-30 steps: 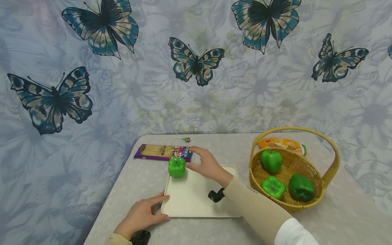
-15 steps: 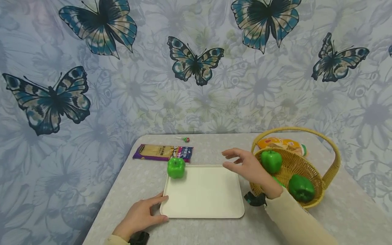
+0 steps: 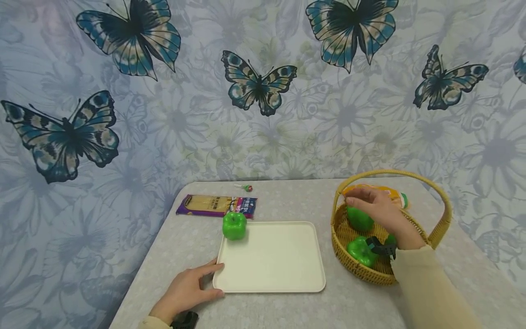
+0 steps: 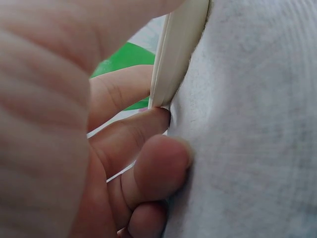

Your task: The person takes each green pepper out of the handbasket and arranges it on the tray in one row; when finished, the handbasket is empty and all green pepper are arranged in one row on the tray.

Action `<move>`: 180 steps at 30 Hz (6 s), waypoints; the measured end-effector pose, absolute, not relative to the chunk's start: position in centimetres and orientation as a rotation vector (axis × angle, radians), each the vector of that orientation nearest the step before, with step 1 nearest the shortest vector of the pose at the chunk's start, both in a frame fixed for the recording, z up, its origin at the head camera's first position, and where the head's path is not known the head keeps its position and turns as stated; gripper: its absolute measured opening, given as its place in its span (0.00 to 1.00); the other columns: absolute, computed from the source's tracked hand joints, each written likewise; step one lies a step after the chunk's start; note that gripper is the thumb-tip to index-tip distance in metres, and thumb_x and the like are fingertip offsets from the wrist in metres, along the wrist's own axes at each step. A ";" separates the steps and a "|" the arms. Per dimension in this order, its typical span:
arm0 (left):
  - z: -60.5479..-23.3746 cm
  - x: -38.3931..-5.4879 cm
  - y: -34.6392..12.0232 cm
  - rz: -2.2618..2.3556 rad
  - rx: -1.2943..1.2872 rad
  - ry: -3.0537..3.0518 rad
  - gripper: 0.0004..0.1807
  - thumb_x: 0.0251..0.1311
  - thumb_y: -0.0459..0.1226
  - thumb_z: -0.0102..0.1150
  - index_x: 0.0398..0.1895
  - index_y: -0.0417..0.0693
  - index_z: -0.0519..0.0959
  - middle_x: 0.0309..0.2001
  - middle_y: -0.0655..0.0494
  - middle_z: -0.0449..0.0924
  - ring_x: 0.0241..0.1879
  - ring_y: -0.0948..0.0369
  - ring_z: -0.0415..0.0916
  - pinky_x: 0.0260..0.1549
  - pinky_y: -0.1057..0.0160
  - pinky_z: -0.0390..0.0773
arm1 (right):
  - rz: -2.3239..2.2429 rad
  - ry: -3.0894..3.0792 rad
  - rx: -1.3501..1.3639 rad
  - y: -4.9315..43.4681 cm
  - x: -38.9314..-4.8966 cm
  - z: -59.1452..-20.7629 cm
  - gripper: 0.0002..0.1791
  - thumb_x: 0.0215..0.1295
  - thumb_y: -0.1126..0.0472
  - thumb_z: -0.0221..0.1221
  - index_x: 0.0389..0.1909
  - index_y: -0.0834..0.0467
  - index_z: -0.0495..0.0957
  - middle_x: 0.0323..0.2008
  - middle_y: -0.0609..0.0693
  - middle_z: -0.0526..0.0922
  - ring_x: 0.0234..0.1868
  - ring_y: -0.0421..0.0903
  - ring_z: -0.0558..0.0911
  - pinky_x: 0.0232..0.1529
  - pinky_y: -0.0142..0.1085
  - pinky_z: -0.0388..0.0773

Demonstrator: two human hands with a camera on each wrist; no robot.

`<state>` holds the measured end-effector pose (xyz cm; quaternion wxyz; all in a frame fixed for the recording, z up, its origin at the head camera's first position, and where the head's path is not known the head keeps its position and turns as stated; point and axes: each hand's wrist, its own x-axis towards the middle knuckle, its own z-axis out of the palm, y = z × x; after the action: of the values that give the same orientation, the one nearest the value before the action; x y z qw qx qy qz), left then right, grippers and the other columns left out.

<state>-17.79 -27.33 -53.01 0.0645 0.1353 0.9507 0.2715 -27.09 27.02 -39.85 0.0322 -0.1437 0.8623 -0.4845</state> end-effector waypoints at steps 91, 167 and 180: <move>-53.0 -17.9 -27.2 0.902 0.405 2.832 0.42 0.45 0.66 0.74 0.67 0.67 0.79 0.71 0.54 0.74 0.17 0.69 0.66 0.19 0.67 0.68 | -1.233 2.922 -0.252 29.5 -29.5 -46.0 0.47 0.62 0.41 0.72 0.74 0.62 0.65 0.74 0.68 0.64 0.66 0.68 0.71 0.60 0.62 0.72; -52.9 -17.9 -27.5 0.920 0.410 2.808 0.42 0.49 0.65 0.72 0.68 0.65 0.78 0.72 0.56 0.74 0.18 0.70 0.67 0.20 0.67 0.70 | -1.416 2.780 -0.540 1.5 -28.7 -47.8 0.40 0.53 0.53 0.79 0.65 0.60 0.73 0.58 0.59 0.77 0.55 0.54 0.76 0.59 0.53 0.75; -52.7 -18.2 -27.3 0.917 0.418 2.810 0.41 0.50 0.65 0.72 0.68 0.66 0.78 0.72 0.55 0.74 0.18 0.69 0.67 0.20 0.67 0.70 | -1.370 2.806 -0.504 1.2 -29.2 -48.5 0.42 0.53 0.51 0.78 0.67 0.58 0.71 0.60 0.59 0.76 0.57 0.54 0.75 0.61 0.53 0.75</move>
<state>-18.23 -27.34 -52.72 0.0780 0.1395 0.9384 0.3064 -29.20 1.25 -48.49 -0.0107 -0.1592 0.8871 -0.4332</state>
